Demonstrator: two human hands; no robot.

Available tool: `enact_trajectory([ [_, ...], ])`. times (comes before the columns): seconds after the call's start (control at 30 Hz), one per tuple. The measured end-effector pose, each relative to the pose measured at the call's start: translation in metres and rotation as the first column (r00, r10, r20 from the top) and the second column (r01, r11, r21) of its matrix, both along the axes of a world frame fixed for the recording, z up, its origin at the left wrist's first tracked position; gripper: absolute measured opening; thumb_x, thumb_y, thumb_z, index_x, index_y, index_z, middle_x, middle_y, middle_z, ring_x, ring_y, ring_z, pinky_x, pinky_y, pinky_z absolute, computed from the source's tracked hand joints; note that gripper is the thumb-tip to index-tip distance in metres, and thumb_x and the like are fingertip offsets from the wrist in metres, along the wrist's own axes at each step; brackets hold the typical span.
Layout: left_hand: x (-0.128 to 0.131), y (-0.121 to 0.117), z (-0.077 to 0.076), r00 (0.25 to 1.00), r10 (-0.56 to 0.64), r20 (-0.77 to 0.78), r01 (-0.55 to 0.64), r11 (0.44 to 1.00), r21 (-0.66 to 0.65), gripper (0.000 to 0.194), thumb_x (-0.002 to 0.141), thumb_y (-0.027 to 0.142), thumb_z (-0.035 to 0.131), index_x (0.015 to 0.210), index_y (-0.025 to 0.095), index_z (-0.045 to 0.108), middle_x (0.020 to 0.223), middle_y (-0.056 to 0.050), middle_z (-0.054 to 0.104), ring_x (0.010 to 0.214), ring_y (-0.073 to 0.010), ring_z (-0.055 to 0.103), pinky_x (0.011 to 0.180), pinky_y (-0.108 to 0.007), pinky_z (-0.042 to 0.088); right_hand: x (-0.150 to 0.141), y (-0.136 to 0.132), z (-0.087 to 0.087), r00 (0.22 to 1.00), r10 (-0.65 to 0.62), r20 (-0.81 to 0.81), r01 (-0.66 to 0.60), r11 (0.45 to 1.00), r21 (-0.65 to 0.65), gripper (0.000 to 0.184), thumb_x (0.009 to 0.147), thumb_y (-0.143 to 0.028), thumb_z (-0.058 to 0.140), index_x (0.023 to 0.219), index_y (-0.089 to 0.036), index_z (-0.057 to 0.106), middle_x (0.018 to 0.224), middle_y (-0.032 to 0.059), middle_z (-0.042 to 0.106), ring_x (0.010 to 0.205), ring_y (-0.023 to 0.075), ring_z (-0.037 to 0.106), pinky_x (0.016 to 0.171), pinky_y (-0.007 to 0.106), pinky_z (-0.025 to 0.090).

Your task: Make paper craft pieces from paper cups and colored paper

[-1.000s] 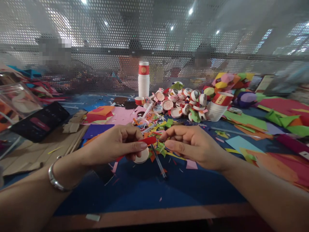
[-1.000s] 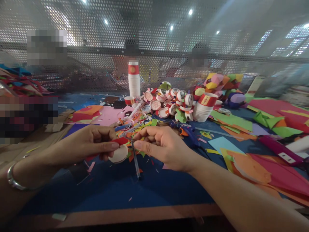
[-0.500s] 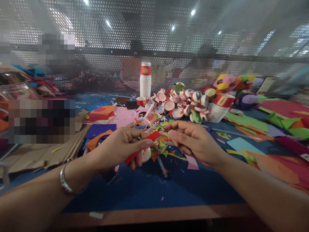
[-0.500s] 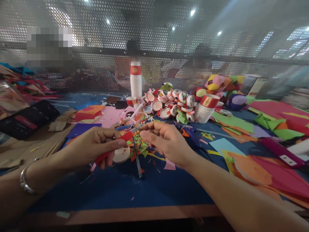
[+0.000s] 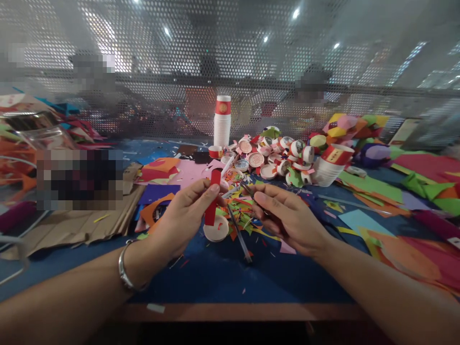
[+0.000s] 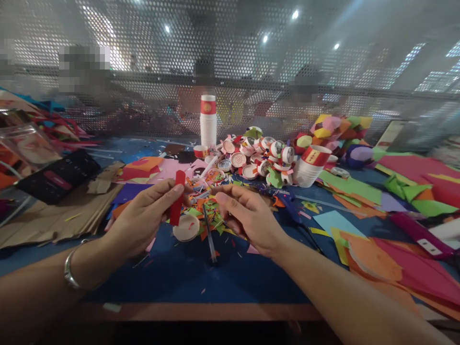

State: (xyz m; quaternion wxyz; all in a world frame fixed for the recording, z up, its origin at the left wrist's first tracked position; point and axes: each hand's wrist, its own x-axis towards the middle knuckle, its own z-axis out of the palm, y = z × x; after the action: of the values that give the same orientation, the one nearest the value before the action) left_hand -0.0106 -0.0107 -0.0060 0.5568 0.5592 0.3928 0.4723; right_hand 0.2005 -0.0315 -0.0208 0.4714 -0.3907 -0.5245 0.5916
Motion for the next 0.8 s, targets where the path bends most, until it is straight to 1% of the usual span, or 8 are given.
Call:
enact_trajectory([
  [0.07, -0.001, 0.001, -0.001, 0.998, 0.035, 0.057, -0.035, 0.999, -0.007, 0.013, 0.093, 0.03, 0.068, 0.093, 0.018, 0.072, 0.081, 0.002, 0.07, 0.066, -0.005, 0.059, 0.059, -0.012, 0.044, -0.002, 0.0, 0.0, 1.0, -0.005, -0.005, 0.005, 1.0, -0.008, 0.031, 0.094, -0.045, 0.067, 0.114, -0.021, 0.063, 0.072, -0.0056, 0.055, 0.041, 0.0014, 0.037, 0.036, 0.017, 0.022],
  [0.2, -0.002, 0.002, -0.002, 0.994, 0.024, 0.108, -0.019, 0.999, -0.047, 0.01, 0.089, 0.027, 0.072, 0.091, 0.018, 0.074, 0.083, 0.0, 0.07, 0.072, -0.0081, 0.06, 0.068, -0.017, 0.048, -0.009, -0.002, 0.0, 1.0, -0.013, 0.011, 0.013, 1.0, -0.019, 0.033, 0.095, -0.046, 0.066, 0.115, -0.021, 0.062, 0.073, -0.0055, 0.054, 0.042, 0.0022, 0.038, 0.036, 0.017, 0.024],
  [0.27, -0.002, 0.002, -0.002, 0.993, 0.024, 0.112, -0.017, 0.998, -0.065, 0.012, 0.087, 0.03, 0.075, 0.091, 0.018, 0.075, 0.084, -0.001, 0.071, 0.073, -0.0095, 0.06, 0.069, -0.02, 0.049, -0.012, -0.003, -0.001, 1.0, -0.003, 0.023, 0.004, 0.999, -0.032, 0.034, 0.094, -0.047, 0.066, 0.116, -0.021, 0.063, 0.073, -0.0058, 0.053, 0.042, 0.0025, 0.037, 0.034, 0.017, 0.024],
  [0.37, -0.003, 0.002, -0.001, 0.996, 0.069, 0.057, -0.065, 0.996, -0.066, 0.017, 0.086, 0.035, 0.075, 0.091, 0.019, 0.077, 0.081, 0.0, 0.069, 0.063, -0.0079, 0.054, 0.057, -0.019, 0.045, -0.015, -0.003, -0.002, 0.999, 0.032, 0.035, -0.029, 0.998, -0.063, 0.037, 0.094, -0.049, 0.066, 0.118, -0.021, 0.063, 0.072, -0.0063, 0.051, 0.041, 0.0025, 0.035, 0.034, 0.017, 0.024],
  [0.47, -0.005, 0.002, 0.001, 0.988, 0.152, 0.005, -0.151, 0.988, -0.043, 0.018, 0.088, 0.037, 0.074, 0.086, 0.019, 0.077, 0.066, 0.003, 0.062, 0.051, -0.0058, 0.042, 0.044, -0.018, 0.033, -0.016, -0.003, -0.004, 0.997, 0.058, 0.048, -0.053, 0.995, -0.09, 0.038, 0.093, -0.05, 0.066, 0.117, -0.02, 0.062, 0.07, -0.0067, 0.05, 0.041, 0.0026, 0.033, 0.035, 0.017, 0.024],
  [0.53, -0.006, 0.003, 0.002, 0.983, 0.181, 0.039, -0.179, 0.983, -0.05, 0.018, 0.087, 0.036, 0.075, 0.084, 0.019, 0.076, 0.066, 0.003, 0.062, 0.053, -0.0063, 0.047, 0.046, -0.018, 0.037, -0.016, -0.003, -0.005, 0.996, 0.072, 0.054, -0.066, 0.993, -0.097, 0.039, 0.093, -0.05, 0.067, 0.118, -0.02, 0.063, 0.07, -0.0064, 0.05, 0.041, 0.0025, 0.033, 0.036, 0.018, 0.024],
  [0.63, -0.006, 0.005, 0.002, 0.977, 0.171, 0.129, -0.159, 0.982, -0.099, 0.017, 0.085, 0.035, 0.077, 0.084, 0.018, 0.075, 0.071, 0.001, 0.068, 0.063, -0.0084, 0.06, 0.061, -0.019, 0.051, -0.016, -0.002, -0.006, 0.995, 0.09, 0.043, -0.085, 0.992, -0.093, 0.042, 0.092, -0.05, 0.068, 0.12, -0.019, 0.063, 0.07, -0.0059, 0.051, 0.042, 0.0022, 0.034, 0.038, 0.02, 0.023],
  [0.8, -0.005, 0.007, 0.001, 0.942, 0.16, 0.294, -0.093, 0.969, -0.229, 0.016, 0.075, 0.025, 0.086, 0.082, 0.015, 0.075, 0.078, 0.0, 0.073, 0.073, -0.0095, 0.068, 0.071, -0.018, 0.056, -0.014, -0.002, -0.004, 0.997, 0.063, 0.044, -0.059, 0.995, -0.086, 0.042, 0.091, -0.05, 0.07, 0.118, -0.019, 0.063, 0.068, -0.0065, 0.051, 0.042, 0.0015, 0.034, 0.039, 0.02, 0.023],
])
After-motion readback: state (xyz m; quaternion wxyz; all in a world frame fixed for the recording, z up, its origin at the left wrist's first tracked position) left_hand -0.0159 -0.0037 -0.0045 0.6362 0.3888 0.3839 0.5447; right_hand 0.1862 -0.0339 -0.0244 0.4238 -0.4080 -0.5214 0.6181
